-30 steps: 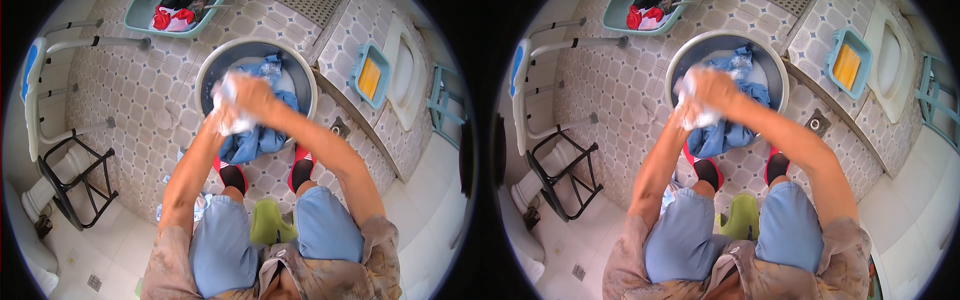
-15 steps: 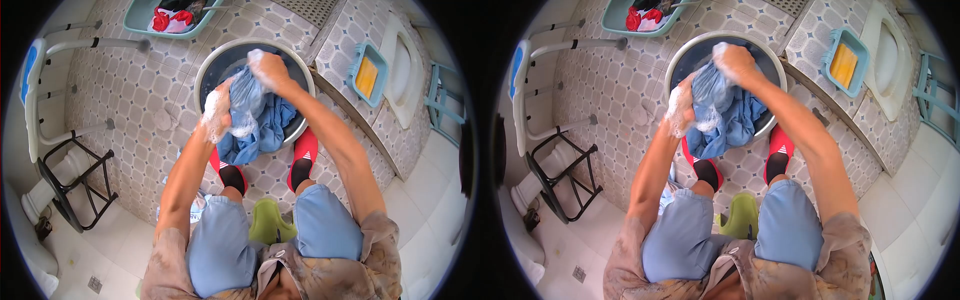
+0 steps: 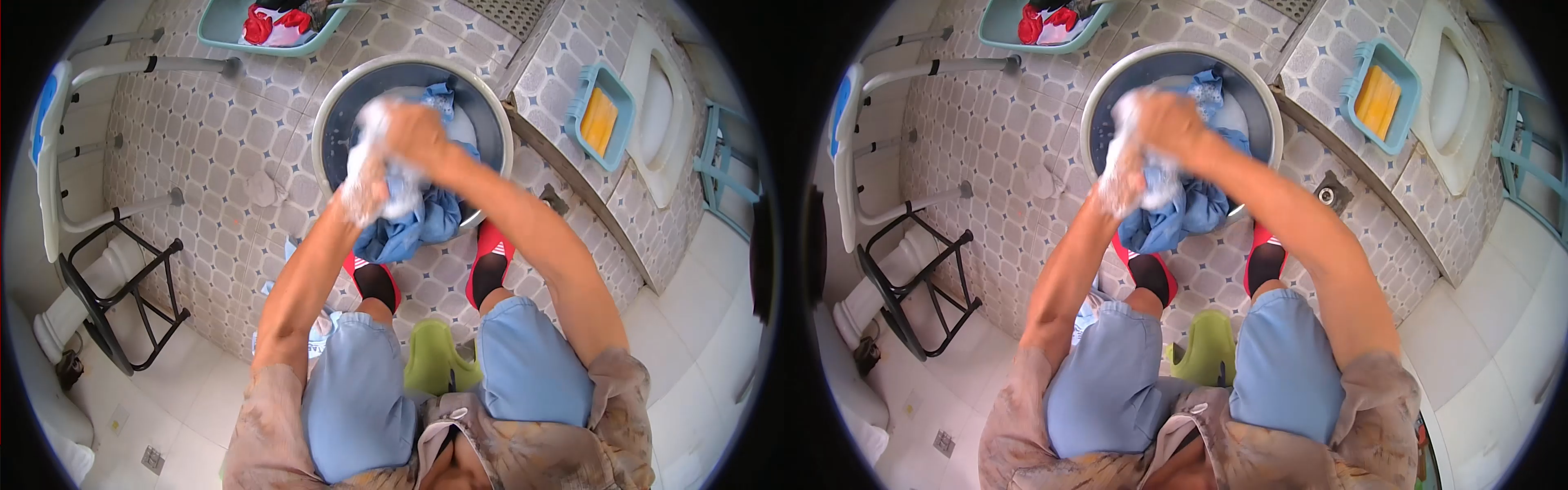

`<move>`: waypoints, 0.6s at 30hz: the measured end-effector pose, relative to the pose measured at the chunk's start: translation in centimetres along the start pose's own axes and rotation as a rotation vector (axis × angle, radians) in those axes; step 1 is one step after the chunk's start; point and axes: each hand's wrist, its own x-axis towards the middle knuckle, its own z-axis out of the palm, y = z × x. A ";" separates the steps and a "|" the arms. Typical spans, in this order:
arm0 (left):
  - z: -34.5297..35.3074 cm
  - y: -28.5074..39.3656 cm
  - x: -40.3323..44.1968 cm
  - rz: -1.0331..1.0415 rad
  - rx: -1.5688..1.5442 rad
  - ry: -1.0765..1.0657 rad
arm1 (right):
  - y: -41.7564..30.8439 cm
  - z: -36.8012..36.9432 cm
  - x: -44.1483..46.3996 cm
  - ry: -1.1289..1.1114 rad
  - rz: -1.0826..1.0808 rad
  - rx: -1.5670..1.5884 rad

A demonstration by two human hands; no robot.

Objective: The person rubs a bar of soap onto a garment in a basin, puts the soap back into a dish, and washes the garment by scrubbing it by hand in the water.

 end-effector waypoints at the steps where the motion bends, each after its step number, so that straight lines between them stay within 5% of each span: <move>1: 0.8 0.9 0.7 -0.342 -0.024 0.141 | 0.9 -0.8 0.4 0.006 -0.003 -0.008; 2: 0.4 0.6 1.5 -0.339 -0.018 0.128 | 1.7 -1.5 0.9 0.031 0.106 0.073; 4: -0.7 -0.9 3.4 -0.477 -0.042 0.428 | 0.7 -3.1 1.0 0.057 0.208 0.145; 5: -0.2 -0.4 1.0 -0.034 0.217 0.136 | -2.5 -4.4 -0.4 -0.043 0.105 0.137; 6: -2.0 -2.0 1.0 -0.032 0.212 0.147 | -4.4 -5.0 -1.4 -0.146 0.002 0.137; 9: -11.2 -9.1 1.8 -0.348 0.264 0.201 | -3.7 -2.1 -1.5 0.004 -0.042 0.185; 12: 3.2 3.5 2.2 -0.460 -0.090 0.315 | 2.1 -1.4 1.5 0.004 0.099 0.164; 13: 2.2 2.7 1.4 -0.348 0.037 0.158 | 1.5 -2.4 1.3 0.007 0.101 0.160; 15: 2.5 0.8 1.2 -0.156 0.048 0.209 | -1.0 -5.1 0.3 -0.048 0.243 0.159; 16: 2.4 -0.3 0.9 0.026 0.057 0.271 | -1.6 -3.8 -1.0 0.016 0.037 0.165; 18: -3.7 -3.4 2.5 -0.413 0.583 0.415 | -5.4 -3.8 -2.8 0.097 -0.251 0.098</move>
